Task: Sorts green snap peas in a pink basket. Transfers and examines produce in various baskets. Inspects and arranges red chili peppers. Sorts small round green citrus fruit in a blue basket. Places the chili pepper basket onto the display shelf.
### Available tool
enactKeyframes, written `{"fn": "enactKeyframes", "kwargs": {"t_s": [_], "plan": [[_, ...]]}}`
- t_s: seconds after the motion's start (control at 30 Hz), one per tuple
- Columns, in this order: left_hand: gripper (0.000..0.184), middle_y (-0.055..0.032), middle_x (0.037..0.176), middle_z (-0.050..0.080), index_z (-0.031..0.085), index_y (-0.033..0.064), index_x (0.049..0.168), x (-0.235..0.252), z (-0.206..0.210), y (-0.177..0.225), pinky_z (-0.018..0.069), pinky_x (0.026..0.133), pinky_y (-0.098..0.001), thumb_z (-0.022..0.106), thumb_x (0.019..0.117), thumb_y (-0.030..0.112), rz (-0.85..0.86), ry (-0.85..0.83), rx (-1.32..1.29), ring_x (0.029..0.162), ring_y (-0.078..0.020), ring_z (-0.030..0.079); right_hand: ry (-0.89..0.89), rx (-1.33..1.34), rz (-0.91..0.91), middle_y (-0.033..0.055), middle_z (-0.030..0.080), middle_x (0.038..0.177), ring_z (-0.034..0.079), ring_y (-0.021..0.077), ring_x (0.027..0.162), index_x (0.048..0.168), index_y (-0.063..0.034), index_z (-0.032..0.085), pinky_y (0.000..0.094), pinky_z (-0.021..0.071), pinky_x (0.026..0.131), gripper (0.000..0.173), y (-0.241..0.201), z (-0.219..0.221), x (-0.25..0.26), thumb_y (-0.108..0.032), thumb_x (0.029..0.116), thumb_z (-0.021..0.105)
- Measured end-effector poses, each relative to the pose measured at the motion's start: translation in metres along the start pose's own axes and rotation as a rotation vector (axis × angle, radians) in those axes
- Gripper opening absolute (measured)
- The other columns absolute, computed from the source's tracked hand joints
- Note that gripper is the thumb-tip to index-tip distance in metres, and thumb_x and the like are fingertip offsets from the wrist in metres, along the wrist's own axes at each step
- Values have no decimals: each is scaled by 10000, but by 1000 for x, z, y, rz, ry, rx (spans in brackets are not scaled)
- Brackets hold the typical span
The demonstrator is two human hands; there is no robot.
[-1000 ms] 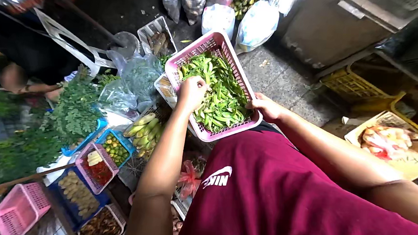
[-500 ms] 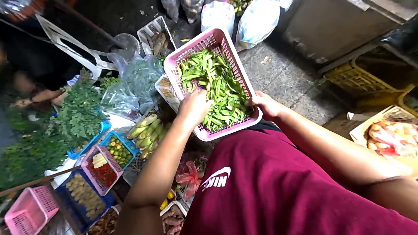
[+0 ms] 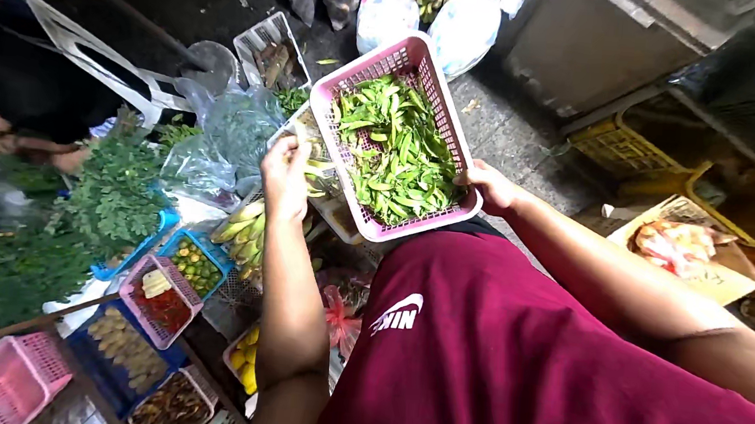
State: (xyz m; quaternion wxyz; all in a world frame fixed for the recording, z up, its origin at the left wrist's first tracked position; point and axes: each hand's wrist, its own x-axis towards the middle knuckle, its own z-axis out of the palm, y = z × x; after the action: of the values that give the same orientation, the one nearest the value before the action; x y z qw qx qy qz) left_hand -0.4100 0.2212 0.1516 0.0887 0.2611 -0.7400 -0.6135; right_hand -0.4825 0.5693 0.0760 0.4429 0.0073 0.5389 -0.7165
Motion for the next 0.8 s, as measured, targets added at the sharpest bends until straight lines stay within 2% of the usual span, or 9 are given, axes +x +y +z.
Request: {"fn": "enactKeyframes", "kwargs": {"t_s": [0.07,0.13,0.2,0.27,0.4,0.47,0.6,0.73,0.8], "plan": [[125,-33,885,654,658,51,1099,1,-6,-26,502,560,-254,573,1039,121,-77,177,-64,676,-92,596,21,-25,-12,49,755,895,740,147,777,1091,-112,663,362,636,690,313,-6,-3,-2,-291,836,629],[153,-69,908,634,639,35,1121,5,-3,-60,507,604,-297,580,1043,153,-159,281,55,716,-127,593,40,-21,-28,54,756,902,740,149,766,1113,-121,675,367,636,680,329,-5,-8,-4,-306,843,642],[348,-194,1101,691,611,12,1302,7,0,-86,567,857,-487,599,1030,229,-252,173,402,975,-292,680,65,-27,-18,65,754,913,742,161,767,1138,-120,664,380,637,683,344,-6,-11,-6,-296,844,633],[523,-244,1335,641,529,72,1474,7,0,-90,476,1047,-643,608,1019,315,-310,12,718,1239,-422,619,79,-54,-3,71,753,921,742,168,774,1154,-118,657,386,637,690,360,-8,-11,-6,-299,843,632],[263,-172,1212,691,698,27,1201,-7,14,-29,561,969,-501,615,1012,190,49,62,785,1086,-302,692,57,-98,-32,59,760,916,744,156,773,1143,-122,667,374,639,688,392,-11,-15,-3,-344,821,667],[194,-152,1134,719,729,4,1099,-11,37,1,594,926,-445,610,996,118,287,-75,781,1024,-256,716,43,-104,-44,52,760,922,743,150,780,1149,-119,666,369,639,694,384,-11,-11,-3,-324,824,656],[301,-209,1252,646,653,-29,1242,9,95,18,505,1048,-535,612,970,94,170,-491,1220,1232,-382,607,30,-80,-41,71,757,927,744,170,780,1145,-106,663,383,637,686,366,-9,0,1,-276,823,630],[388,-253,1289,610,605,-35,1315,28,108,4,507,1033,-567,627,936,42,160,-531,1291,1256,-432,575,52,-59,-64,61,748,903,732,157,752,1126,-98,665,370,627,651,366,-2,6,1,-285,813,633],[315,-196,1243,664,650,23,1247,34,99,-2,497,1055,-560,630,934,54,208,-577,1224,1233,-380,611,34,-40,-75,69,746,905,729,160,751,1139,-93,663,371,626,651,382,2,2,-1,-299,817,653]]}}
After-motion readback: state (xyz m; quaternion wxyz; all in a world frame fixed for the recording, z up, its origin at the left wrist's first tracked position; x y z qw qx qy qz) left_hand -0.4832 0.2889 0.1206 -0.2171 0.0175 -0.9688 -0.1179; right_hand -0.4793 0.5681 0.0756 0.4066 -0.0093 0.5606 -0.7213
